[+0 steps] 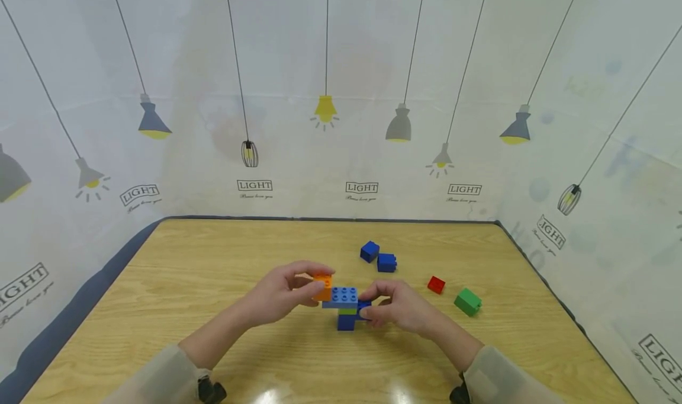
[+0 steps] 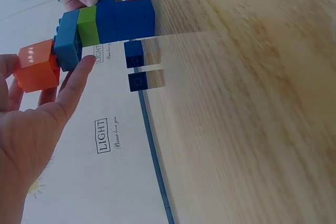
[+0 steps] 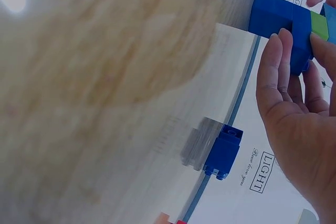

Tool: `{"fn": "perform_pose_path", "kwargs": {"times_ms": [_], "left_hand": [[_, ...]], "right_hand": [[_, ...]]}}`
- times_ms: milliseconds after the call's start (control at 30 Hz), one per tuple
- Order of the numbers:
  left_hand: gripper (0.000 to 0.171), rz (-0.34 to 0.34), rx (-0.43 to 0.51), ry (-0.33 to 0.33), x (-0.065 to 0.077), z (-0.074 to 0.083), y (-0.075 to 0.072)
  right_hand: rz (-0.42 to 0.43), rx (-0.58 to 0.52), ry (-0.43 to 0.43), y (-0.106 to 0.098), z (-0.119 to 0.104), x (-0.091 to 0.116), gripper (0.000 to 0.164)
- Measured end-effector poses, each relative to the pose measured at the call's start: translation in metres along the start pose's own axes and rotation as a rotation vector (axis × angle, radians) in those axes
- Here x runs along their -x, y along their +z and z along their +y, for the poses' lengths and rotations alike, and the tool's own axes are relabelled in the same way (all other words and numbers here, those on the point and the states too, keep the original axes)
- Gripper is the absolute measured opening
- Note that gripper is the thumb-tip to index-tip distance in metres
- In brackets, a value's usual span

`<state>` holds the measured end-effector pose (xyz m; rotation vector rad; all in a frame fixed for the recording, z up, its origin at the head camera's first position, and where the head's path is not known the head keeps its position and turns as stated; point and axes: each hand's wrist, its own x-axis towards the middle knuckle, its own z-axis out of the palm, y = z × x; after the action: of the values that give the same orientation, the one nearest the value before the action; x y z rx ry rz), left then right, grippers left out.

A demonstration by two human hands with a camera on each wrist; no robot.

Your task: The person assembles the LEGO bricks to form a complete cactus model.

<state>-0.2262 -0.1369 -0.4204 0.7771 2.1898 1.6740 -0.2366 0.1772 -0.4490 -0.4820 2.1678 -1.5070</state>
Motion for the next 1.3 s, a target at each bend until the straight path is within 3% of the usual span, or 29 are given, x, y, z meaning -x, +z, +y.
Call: {"fn": "perform_pose_path", "kwargs": {"times_ms": [167, 400, 1300], "left_hand": [[0.038, -0.008, 0.102, -0.068, -0.003, 0.001, 0.001], [0.039, -0.003, 0.178, -0.099, -0.005, -0.002, 0.003], [0.035, 0.097, 0.184, -0.062, -0.004, -0.004, 0.010]], "right_hand": [[-0.001, -0.003, 0.003, 0.000, 0.001, 0.000, 0.024], [0.001, -0.010, 0.005, 0.000, 0.002, -0.001, 0.025], [0.003, -0.012, 0.007, 0.000, 0.002, -0.001, 0.025]]}}
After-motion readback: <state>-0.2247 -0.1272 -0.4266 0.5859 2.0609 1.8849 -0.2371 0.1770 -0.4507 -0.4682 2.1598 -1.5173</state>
